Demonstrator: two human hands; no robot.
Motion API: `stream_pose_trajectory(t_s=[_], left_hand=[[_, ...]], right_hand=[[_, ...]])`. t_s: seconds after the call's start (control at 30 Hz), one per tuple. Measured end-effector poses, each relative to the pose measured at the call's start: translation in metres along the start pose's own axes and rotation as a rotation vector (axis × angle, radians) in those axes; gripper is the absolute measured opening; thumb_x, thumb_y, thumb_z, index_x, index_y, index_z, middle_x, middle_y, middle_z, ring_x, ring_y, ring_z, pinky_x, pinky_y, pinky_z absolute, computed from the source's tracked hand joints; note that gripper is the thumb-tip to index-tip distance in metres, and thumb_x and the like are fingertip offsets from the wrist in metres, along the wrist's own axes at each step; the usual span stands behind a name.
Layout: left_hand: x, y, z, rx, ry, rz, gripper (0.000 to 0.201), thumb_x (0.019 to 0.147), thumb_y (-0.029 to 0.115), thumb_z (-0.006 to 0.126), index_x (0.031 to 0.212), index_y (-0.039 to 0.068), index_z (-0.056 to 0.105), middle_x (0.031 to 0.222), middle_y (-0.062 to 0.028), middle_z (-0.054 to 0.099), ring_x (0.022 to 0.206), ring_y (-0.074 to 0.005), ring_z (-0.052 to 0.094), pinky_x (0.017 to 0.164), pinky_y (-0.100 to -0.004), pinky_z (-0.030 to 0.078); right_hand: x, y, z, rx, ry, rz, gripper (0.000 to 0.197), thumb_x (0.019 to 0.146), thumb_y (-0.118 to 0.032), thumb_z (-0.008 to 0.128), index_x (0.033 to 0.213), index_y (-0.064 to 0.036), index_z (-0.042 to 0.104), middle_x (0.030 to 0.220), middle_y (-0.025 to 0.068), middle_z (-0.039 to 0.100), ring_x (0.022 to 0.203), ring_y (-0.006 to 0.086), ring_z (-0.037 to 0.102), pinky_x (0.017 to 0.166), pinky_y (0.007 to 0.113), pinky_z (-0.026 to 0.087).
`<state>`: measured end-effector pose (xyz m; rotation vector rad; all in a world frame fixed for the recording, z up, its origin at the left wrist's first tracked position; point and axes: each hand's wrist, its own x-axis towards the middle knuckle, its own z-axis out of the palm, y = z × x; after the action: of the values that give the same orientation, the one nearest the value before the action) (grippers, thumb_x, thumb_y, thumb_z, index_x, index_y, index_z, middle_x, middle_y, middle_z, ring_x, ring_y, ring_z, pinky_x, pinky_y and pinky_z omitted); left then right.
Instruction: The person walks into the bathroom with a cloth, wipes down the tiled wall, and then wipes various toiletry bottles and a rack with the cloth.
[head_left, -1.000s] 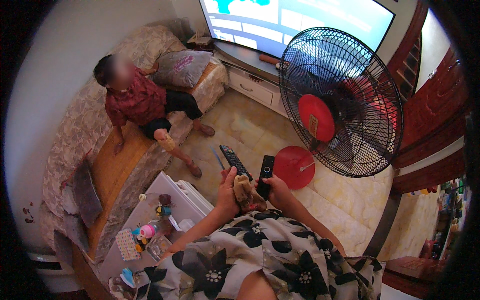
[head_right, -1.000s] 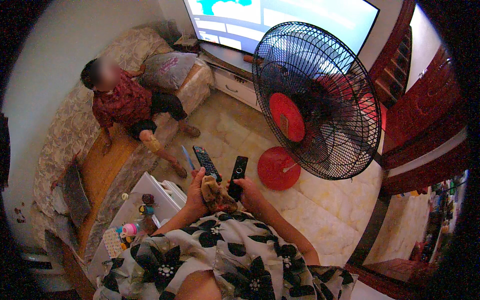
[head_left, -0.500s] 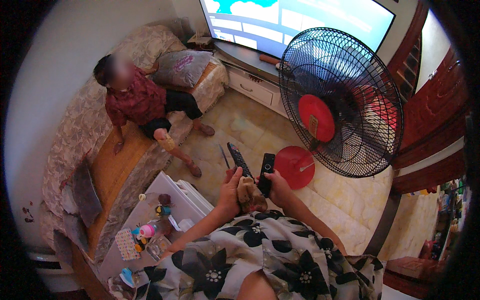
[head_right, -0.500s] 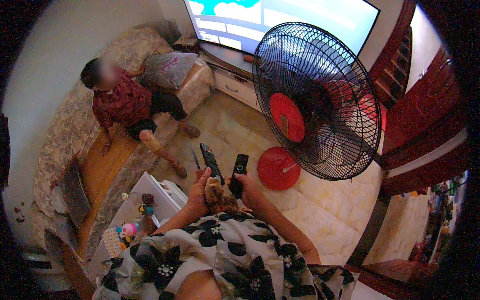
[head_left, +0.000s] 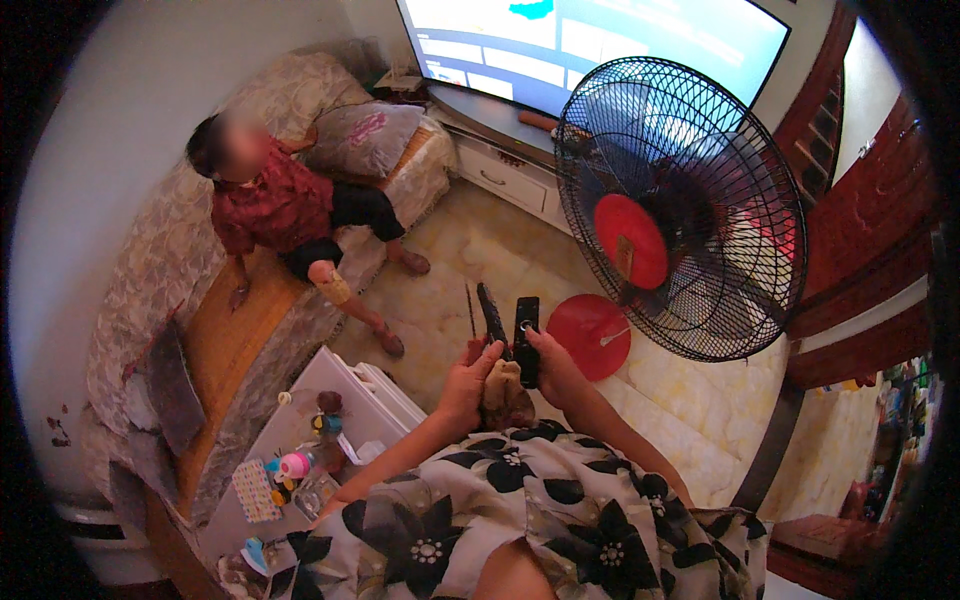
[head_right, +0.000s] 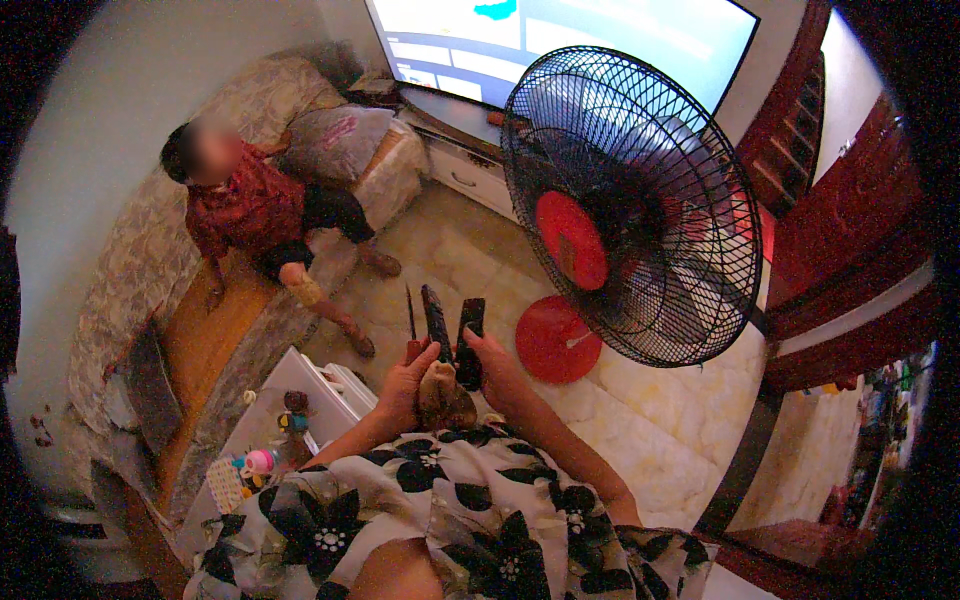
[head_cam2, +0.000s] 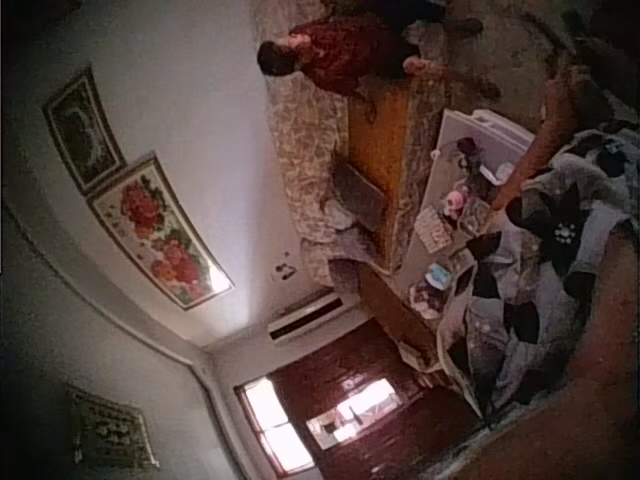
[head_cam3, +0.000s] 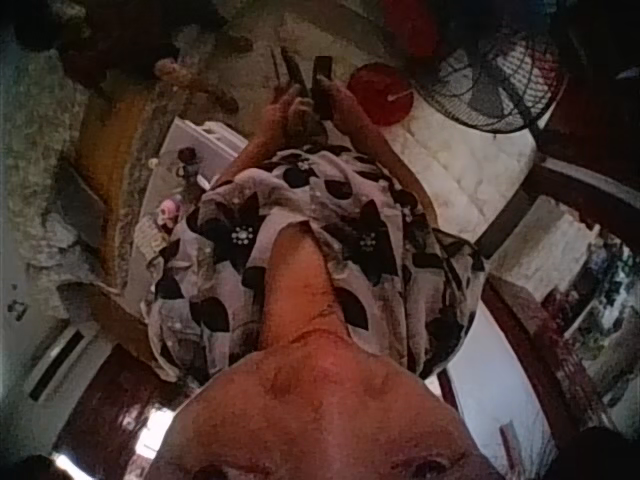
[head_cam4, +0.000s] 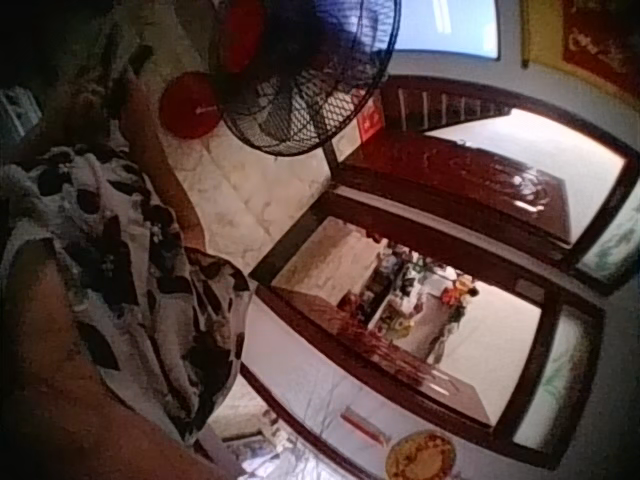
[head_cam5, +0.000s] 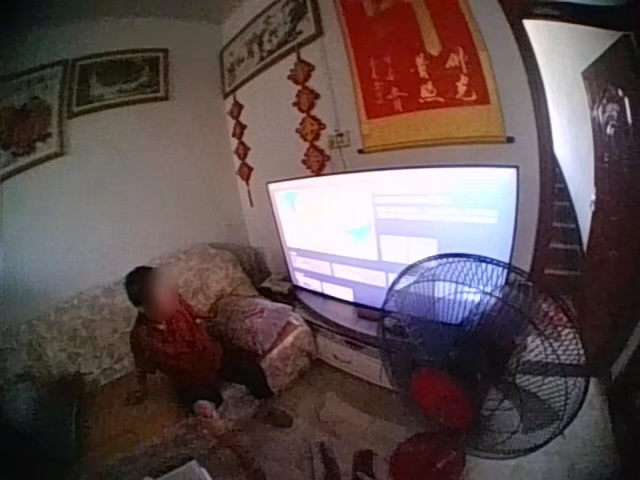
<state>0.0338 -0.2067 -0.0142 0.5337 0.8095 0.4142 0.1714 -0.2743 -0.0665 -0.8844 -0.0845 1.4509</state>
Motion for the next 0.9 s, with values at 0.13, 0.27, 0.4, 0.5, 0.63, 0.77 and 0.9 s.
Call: stream_pose_trajectory(t_s=[0.13, 0.27, 0.4, 0.5, 0.63, 0.77, 0.9], left_hand=[[0.007, -0.003, -0.003, 0.135, -0.039, 0.048, 0.032, 0.087, 0.026, 0.058, 0.115, 0.013, 0.051, 0.084, -0.0037, 0.06, 0.068, -0.0158, 0.06, 0.055, -0.0305, 0.051], [0.018, -0.001, -0.006, 0.134, -0.054, 0.077, 0.035, 0.089, 0.025, 0.055, 0.12, 0.013, 0.048, 0.093, -0.0049, 0.06, 0.076, -0.016, 0.06, 0.062, -0.0304, 0.051], [0.034, 0.013, -0.012, 0.065, -0.013, 0.116, 0.039, 0.09, 0.025, 0.053, 0.124, 0.007, 0.046, 0.104, -0.0054, 0.058, 0.088, -0.0141, 0.057, 0.075, -0.0269, 0.047], [0.044, 0.037, -0.017, 0.088, 0.002, 0.112, 0.036, 0.091, 0.027, 0.051, 0.121, 0.007, 0.049, 0.102, -0.0049, 0.058, 0.088, -0.0136, 0.056, 0.075, -0.0263, 0.047], [0.062, 0.074, -0.028, -0.007, -0.028, 0.078, 0.032, 0.092, 0.03, 0.05, 0.115, 0.007, 0.052, 0.098, -0.0035, 0.059, 0.082, -0.0128, 0.057, 0.071, -0.0259, 0.047], [0.089, 0.12, -0.047, -0.03, 0.046, 0.061, 0.029, 0.091, 0.032, 0.051, 0.109, 0.008, 0.054, 0.095, -0.0031, 0.059, 0.079, -0.0129, 0.057, 0.069, -0.0265, 0.047], [0.113, 0.167, -0.079, -0.047, 0.103, 0.087, 0.037, 0.09, 0.039, 0.049, 0.112, 0.009, 0.049, 0.082, -0.004, 0.056, 0.072, -0.0158, 0.058, 0.065, -0.0298, 0.05]], right_hand=[[-0.001, -0.007, 0.015, -0.639, -0.112, -0.303, 0.041, 0.088, -0.037, 0.053, 0.11, -0.0038, 0.046, 0.098, 0.0081, 0.055, 0.088, 0.0154, 0.054, 0.076, 0.029, 0.044], [0.016, -0.004, 0.027, -0.28, -0.022, -0.039, 0.038, 0.088, -0.031, 0.054, 0.116, -0.0061, 0.044, 0.102, 0.0064, 0.053, 0.096, 0.0141, 0.052, 0.084, 0.028, 0.042], [0.03, -0.013, 0.045, -0.161, -0.065, 0.041, 0.038, 0.087, -0.029, 0.055, 0.115, -0.0058, 0.044, 0.103, 0.0067, 0.053, 0.097, 0.0158, 0.053, 0.083, 0.029, 0.044], [0.057, -0.013, 0.048, -0.179, -0.082, -0.043, 0.034, 0.085, -0.024, 0.054, 0.113, -0.0059, 0.045, 0.103, 0.0077, 0.054, 0.095, 0.0174, 0.055, 0.082, 0.03, 0.045], [0.102, -0.015, 0.042, -0.101, -0.166, 0.038, 0.031, 0.084, -0.018, 0.053, 0.111, -0.0057, 0.046, 0.102, 0.0086, 0.055, 0.093, 0.0189, 0.056, 0.081, 0.031, 0.046], [0.153, -0.015, 0.056, 0.051, -0.041, 0.147, 0.027, 0.082, -0.019, 0.054, 0.103, -0.0025, 0.051, 0.096, 0.0098, 0.059, 0.088, 0.0211, 0.058, 0.08, 0.034, 0.047], [0.218, -0.01, 0.065, 0.165, 0.116, 0.154, 0.028, 0.08, -0.022, 0.058, 0.099, -0.0022, 0.051, 0.088, 0.0106, 0.059, 0.081, 0.0213, 0.059, 0.068, 0.035, 0.05]])
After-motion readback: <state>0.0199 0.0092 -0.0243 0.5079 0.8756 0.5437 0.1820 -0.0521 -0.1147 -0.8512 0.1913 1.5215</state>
